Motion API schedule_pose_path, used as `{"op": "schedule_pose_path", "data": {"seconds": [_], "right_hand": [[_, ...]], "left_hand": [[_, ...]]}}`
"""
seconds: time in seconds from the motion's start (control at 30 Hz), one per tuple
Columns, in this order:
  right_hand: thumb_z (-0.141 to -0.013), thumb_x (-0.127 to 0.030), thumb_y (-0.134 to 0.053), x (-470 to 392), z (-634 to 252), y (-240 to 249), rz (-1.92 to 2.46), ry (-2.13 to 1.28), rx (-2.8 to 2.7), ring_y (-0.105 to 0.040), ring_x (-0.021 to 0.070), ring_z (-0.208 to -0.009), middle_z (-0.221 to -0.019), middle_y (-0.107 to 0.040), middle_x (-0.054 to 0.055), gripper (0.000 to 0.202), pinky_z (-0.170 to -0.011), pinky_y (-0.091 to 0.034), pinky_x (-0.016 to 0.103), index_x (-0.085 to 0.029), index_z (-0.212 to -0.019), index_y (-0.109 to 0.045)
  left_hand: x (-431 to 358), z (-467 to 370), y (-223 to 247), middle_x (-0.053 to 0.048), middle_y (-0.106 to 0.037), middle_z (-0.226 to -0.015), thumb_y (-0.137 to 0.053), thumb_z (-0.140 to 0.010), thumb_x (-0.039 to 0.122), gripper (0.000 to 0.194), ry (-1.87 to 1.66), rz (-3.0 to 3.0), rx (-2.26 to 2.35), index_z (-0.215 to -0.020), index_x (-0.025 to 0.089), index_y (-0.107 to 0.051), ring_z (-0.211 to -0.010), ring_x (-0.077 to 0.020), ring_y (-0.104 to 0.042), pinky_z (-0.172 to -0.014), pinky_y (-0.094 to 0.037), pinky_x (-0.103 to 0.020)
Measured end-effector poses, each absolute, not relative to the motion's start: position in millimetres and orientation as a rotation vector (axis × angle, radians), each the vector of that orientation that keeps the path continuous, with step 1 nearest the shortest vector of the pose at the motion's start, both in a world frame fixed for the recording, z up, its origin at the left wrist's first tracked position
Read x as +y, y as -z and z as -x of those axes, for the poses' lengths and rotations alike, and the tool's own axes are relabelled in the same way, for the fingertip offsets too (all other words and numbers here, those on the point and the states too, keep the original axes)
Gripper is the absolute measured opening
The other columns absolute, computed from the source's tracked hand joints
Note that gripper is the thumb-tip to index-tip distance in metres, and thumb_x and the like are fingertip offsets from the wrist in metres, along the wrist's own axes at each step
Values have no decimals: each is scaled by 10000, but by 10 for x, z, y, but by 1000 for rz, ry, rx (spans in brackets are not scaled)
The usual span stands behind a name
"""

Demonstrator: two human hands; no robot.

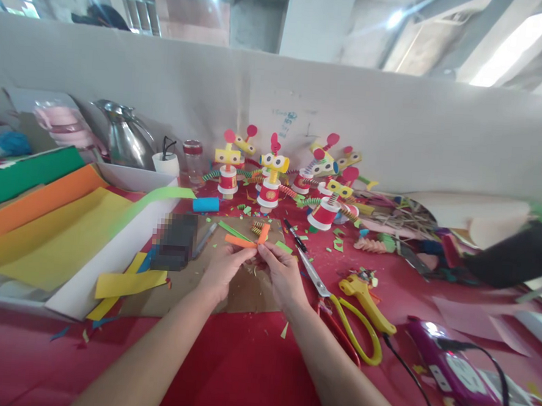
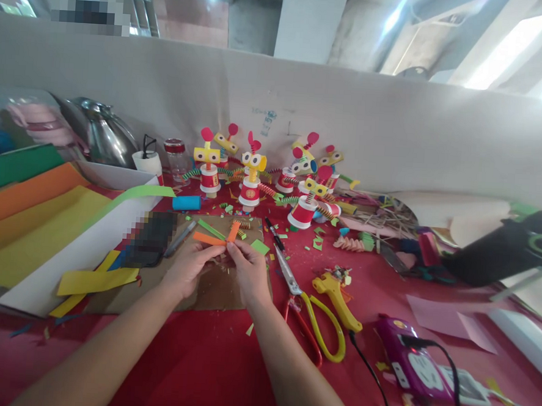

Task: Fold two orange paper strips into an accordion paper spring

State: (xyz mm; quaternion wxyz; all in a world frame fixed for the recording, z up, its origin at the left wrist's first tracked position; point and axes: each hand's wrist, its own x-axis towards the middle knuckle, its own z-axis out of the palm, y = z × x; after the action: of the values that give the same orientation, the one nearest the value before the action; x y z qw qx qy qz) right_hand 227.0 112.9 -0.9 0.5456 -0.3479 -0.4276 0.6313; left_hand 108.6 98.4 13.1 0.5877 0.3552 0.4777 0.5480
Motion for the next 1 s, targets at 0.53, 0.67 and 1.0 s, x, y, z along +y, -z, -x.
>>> {"op": "schedule_pose_path", "data": {"seconds": [0.53, 0.67, 1.0], "right_hand": [[-683, -281, -713, 1135, -2291, -37, 774, -1630, -882, -586, 94, -563, -633, -668, 4, 128, -575, -457, 208, -163, -733, -711], [-647, -270, -748, 1150, -2314, -51, 770, -1656, -820, -571, 75, -545, -616, -658, 0, 159, -540, -446, 181, -154, -751, -712], [-652, -260, -740, 1140, -2320, -67, 768, -1635, -886, -542, 68, -540, -598, -633, -8, 126, -533, -433, 179, -159, -726, -722]], "left_hand": [[1024, -1076, -114, -24, -661, -642, -762, -585, 289, 212, -1277, -761, 1044, -713, 127, -714, -615, -118, -558, -621, -417, -237], [1068, -1019, -89, -29, -654, -640, -744, -561, 198, 153, -1241, -694, 998, -685, 116, -707, -627, -118, -561, -597, -413, -225], [1099, -955, -5, -26, -654, -632, -825, -532, 227, 223, -1190, -601, 912, -685, 119, -704, -574, -98, -556, -550, -412, -210]]}}
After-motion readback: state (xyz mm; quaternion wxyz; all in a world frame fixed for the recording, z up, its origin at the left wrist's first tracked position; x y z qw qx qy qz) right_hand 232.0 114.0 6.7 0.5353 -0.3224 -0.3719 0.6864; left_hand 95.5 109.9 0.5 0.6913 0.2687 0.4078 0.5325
